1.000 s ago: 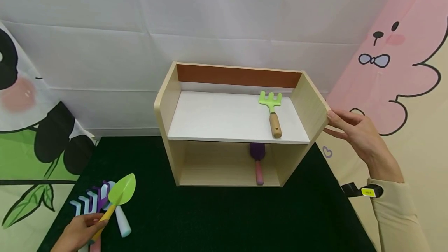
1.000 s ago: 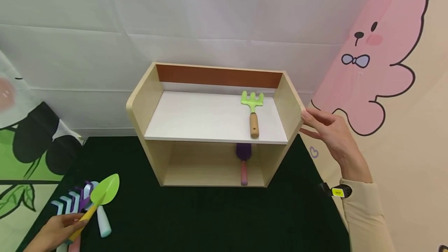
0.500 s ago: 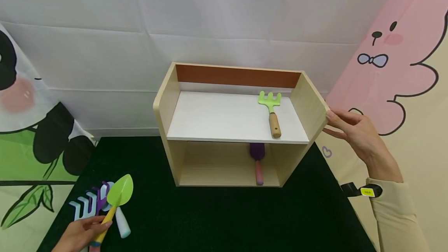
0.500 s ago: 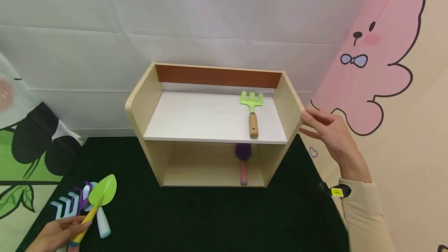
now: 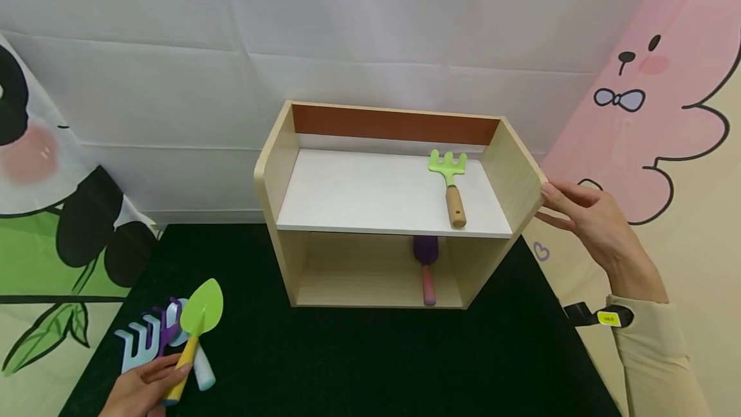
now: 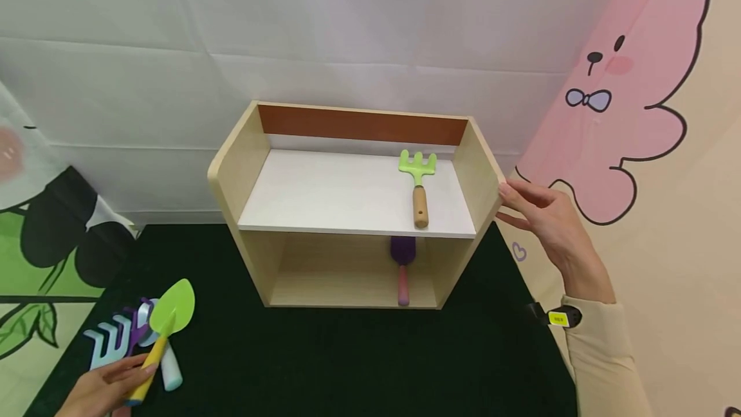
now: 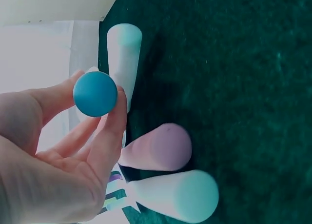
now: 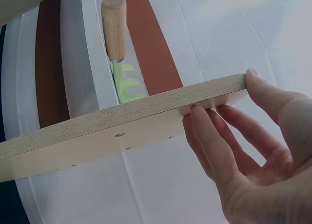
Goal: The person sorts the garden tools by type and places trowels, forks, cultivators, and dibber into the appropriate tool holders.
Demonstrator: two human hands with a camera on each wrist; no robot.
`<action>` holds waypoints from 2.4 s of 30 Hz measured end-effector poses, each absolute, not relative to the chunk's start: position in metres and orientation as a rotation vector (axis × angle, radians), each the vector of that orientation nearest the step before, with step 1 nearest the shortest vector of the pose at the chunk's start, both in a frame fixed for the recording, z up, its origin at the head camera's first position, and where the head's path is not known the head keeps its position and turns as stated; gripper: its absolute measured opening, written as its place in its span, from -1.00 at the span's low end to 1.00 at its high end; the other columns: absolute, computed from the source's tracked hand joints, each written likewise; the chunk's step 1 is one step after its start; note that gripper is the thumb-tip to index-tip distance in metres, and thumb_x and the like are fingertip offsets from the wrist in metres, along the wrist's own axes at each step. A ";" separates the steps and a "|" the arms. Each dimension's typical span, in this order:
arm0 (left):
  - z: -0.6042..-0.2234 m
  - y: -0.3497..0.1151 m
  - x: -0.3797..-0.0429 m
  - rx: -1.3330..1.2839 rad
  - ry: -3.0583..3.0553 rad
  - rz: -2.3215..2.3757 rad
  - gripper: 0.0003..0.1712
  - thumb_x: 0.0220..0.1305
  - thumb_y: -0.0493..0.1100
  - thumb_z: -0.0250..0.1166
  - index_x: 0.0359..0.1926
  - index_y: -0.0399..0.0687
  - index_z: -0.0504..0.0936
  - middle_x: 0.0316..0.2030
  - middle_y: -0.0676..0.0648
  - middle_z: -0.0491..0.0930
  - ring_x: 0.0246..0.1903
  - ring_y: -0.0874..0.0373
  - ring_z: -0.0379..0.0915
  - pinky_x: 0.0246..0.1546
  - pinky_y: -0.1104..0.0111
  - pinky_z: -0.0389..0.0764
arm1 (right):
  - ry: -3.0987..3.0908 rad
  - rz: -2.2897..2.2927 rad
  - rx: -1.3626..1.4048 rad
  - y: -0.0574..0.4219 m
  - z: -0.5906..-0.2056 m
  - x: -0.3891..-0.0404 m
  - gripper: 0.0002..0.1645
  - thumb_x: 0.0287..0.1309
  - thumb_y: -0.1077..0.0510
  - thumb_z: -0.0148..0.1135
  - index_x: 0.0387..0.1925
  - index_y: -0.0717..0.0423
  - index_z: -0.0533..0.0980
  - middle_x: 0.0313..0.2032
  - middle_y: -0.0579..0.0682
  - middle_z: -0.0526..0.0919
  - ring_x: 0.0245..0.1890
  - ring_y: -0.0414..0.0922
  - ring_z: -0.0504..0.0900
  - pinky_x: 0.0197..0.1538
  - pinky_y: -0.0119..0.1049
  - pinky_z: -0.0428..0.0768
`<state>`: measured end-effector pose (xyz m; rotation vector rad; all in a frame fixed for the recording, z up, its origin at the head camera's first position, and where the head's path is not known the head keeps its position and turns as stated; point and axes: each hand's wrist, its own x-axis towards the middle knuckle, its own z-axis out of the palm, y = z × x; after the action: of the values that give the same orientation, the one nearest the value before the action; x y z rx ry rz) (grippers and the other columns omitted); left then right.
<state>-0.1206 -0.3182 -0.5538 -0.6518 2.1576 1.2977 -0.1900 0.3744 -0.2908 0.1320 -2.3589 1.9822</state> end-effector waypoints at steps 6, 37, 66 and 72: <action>-0.564 -0.311 -0.120 -0.699 2.195 1.312 0.22 -0.19 0.44 0.37 0.31 -0.29 0.24 -0.18 -0.16 0.64 -0.29 -0.01 0.40 -0.41 0.24 0.45 | -2.346 1.991 0.132 0.375 -0.291 -0.190 -0.53 0.28 0.17 0.16 0.20 0.21 0.43 0.01 -0.10 0.60 -0.08 -0.19 0.65 -0.13 -0.30 0.63; -0.577 -0.267 -0.104 -0.867 2.135 1.634 0.12 -0.27 0.23 0.53 0.26 -0.30 0.37 -0.20 -0.13 0.68 -0.31 0.02 0.63 -0.30 0.22 0.61 | -2.365 1.961 0.152 0.375 -0.292 -0.191 -0.51 0.27 0.15 0.17 0.20 0.21 0.43 0.02 -0.08 0.59 -0.07 -0.19 0.65 -0.12 -0.29 0.62; -0.565 -0.208 -0.087 -0.709 2.196 1.657 -0.01 -0.17 0.24 0.49 0.22 -0.25 0.43 0.00 -0.19 0.59 -0.15 0.06 0.60 -0.17 0.27 0.63 | -2.380 1.949 0.138 0.375 -0.291 -0.190 -0.50 0.28 0.13 0.15 0.22 0.18 0.42 0.04 -0.12 0.58 -0.07 -0.22 0.64 -0.14 -0.34 0.63; -0.553 -0.192 -0.083 -0.616 2.275 1.626 -0.13 -0.06 0.20 0.46 0.18 -0.24 0.47 0.03 -0.21 0.57 -0.08 0.02 0.57 -0.14 0.31 0.62 | -2.366 1.973 0.142 0.375 -0.291 -0.190 -0.51 0.28 0.14 0.16 0.22 0.18 0.42 0.04 -0.11 0.58 -0.07 -0.21 0.64 -0.14 -0.32 0.63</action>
<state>-0.0829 -0.1918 -0.5535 -0.6162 2.2747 1.6258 -0.1896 0.3753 -0.2913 0.1421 -2.3659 1.9729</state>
